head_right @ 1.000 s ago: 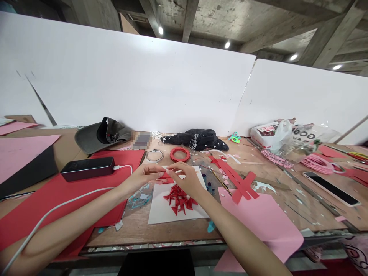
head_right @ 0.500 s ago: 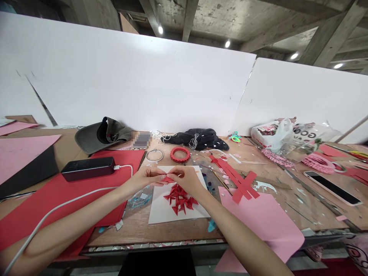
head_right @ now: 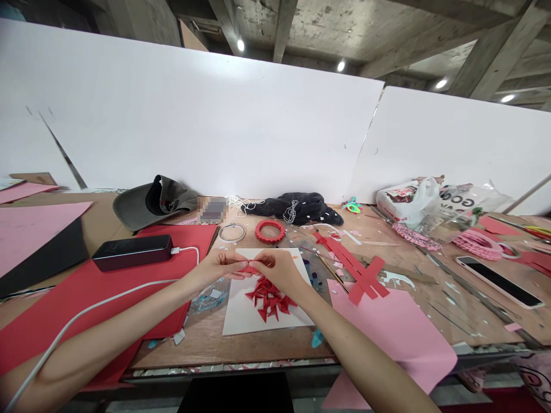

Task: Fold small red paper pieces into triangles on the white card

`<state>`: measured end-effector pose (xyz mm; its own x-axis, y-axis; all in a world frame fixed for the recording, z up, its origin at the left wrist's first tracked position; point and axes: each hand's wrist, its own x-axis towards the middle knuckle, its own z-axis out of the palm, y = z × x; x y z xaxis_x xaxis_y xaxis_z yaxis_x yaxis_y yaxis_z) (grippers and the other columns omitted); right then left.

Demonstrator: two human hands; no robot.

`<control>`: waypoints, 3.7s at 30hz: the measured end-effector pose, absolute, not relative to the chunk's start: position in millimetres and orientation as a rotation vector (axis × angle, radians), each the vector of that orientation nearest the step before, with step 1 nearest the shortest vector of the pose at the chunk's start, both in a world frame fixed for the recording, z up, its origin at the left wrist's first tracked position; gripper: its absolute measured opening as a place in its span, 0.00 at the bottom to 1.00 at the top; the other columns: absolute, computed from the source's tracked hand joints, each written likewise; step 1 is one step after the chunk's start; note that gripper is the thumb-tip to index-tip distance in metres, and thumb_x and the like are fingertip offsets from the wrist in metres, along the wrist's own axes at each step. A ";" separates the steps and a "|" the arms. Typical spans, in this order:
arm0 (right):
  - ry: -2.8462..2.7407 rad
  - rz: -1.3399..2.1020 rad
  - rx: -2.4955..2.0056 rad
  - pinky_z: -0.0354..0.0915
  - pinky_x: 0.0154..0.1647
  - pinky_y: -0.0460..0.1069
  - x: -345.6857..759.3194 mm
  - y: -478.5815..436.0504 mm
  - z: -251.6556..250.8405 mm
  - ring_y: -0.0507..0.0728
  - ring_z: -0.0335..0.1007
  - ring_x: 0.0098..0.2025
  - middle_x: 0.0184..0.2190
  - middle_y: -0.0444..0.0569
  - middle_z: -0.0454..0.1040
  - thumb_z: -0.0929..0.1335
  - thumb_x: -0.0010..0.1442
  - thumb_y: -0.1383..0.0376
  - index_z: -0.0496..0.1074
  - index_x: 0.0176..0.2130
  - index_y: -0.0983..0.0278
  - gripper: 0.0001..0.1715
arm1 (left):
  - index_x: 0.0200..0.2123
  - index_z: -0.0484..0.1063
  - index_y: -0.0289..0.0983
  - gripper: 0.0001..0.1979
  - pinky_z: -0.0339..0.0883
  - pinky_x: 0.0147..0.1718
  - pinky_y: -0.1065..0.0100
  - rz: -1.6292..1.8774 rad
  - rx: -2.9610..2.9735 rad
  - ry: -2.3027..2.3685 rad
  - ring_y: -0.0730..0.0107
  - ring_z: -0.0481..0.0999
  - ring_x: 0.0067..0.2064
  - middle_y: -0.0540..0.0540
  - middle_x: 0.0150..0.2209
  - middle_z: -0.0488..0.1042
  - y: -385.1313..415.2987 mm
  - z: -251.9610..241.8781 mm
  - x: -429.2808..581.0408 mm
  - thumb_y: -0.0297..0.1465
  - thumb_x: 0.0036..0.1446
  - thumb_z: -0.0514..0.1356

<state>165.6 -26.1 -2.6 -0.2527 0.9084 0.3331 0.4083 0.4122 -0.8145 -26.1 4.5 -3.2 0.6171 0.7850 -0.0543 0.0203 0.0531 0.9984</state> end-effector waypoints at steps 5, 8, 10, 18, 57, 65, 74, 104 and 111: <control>-1.917 0.628 -1.144 0.62 0.27 0.46 163.5 -30.3 -1.3 0.51 0.67 0.26 0.26 0.45 0.74 0.65 0.57 0.64 0.73 0.30 0.64 0.08 | 0.35 0.75 0.33 0.16 0.71 0.39 0.63 0.731 1.530 0.764 0.60 0.79 0.38 0.41 0.35 0.79 4.4 -12.6 -21.7 0.40 0.50 0.63; -1.991 0.468 -1.138 0.61 0.30 0.47 162.2 -32.4 0.2 0.51 0.66 0.28 0.27 0.45 0.73 0.64 0.58 0.67 0.71 0.30 0.64 0.07 | 0.33 0.76 0.34 0.14 0.71 0.35 0.66 0.812 1.677 0.806 0.62 0.78 0.35 0.43 0.33 0.79 1.0 -15.4 -18.8 0.39 0.51 0.61; -1.968 0.491 -1.122 0.62 0.31 0.47 161.5 -32.4 0.7 0.51 0.66 0.29 0.27 0.45 0.73 0.64 0.58 0.67 0.70 0.31 0.64 0.06 | 0.33 0.77 0.34 0.13 0.70 0.33 0.68 0.828 1.753 0.802 0.63 0.78 0.34 0.44 0.31 0.79 -0.4 -15.1 -18.8 0.38 0.52 0.60; -1.656 0.829 -1.084 0.69 0.34 0.48 161.1 -28.3 -1.2 0.53 0.71 0.33 0.32 0.47 0.74 0.69 0.51 0.64 0.69 0.38 0.64 0.12 | 0.34 0.77 0.34 0.13 0.71 0.37 0.67 0.854 1.568 0.759 0.63 0.77 0.37 0.44 0.33 0.78 3.9 -13.3 -20.9 0.38 0.51 0.62; -2.002 0.567 -1.055 0.62 0.31 0.46 158.3 -33.4 -0.1 0.51 0.66 0.30 0.28 0.44 0.72 0.65 0.56 0.71 0.71 0.30 0.64 0.06 | 0.45 0.68 0.33 0.28 0.70 0.35 0.65 0.805 1.445 0.740 0.62 0.79 0.31 0.46 0.27 0.79 3.9 -24.2 -20.4 0.26 0.38 0.70; -1.892 0.423 -0.991 0.63 0.38 0.48 159.5 -33.0 2.2 0.53 0.68 0.36 0.32 0.46 0.72 0.65 0.56 0.72 0.71 0.32 0.62 0.06 | 0.40 0.73 0.31 0.21 0.70 0.36 0.66 0.882 1.319 0.776 0.61 0.79 0.36 0.42 0.32 0.80 -1.4 -6.9 -22.2 0.31 0.40 0.69; -1.854 0.621 -0.984 0.67 0.41 0.49 160.3 -30.8 -3.4 0.54 0.71 0.38 0.35 0.46 0.75 0.69 0.53 0.69 0.72 0.39 0.61 0.11 | 0.30 0.76 0.32 0.13 0.70 0.31 0.70 0.946 1.363 0.841 0.64 0.78 0.32 0.42 0.29 0.79 -4.0 2.6 -24.0 0.33 0.40 0.69; -1.880 0.467 -0.975 0.68 0.35 0.49 163.5 -32.1 1.1 0.53 0.70 0.33 0.31 0.47 0.74 0.65 0.55 0.69 0.72 0.35 0.62 0.07 | 0.34 0.77 0.33 0.13 0.71 0.37 0.65 0.838 1.455 0.777 0.62 0.77 0.37 0.42 0.32 0.78 -3.4 -0.4 -20.7 0.37 0.49 0.63; -2.042 0.292 -0.814 0.67 0.40 0.51 169.9 -29.7 -1.4 0.55 0.69 0.39 0.37 0.49 0.71 0.62 0.59 0.69 0.73 0.38 0.58 0.12 | 0.34 0.77 0.32 0.14 0.70 0.44 0.60 0.856 1.251 0.733 0.60 0.78 0.39 0.41 0.34 0.79 -7.1 2.6 -21.8 0.37 0.48 0.65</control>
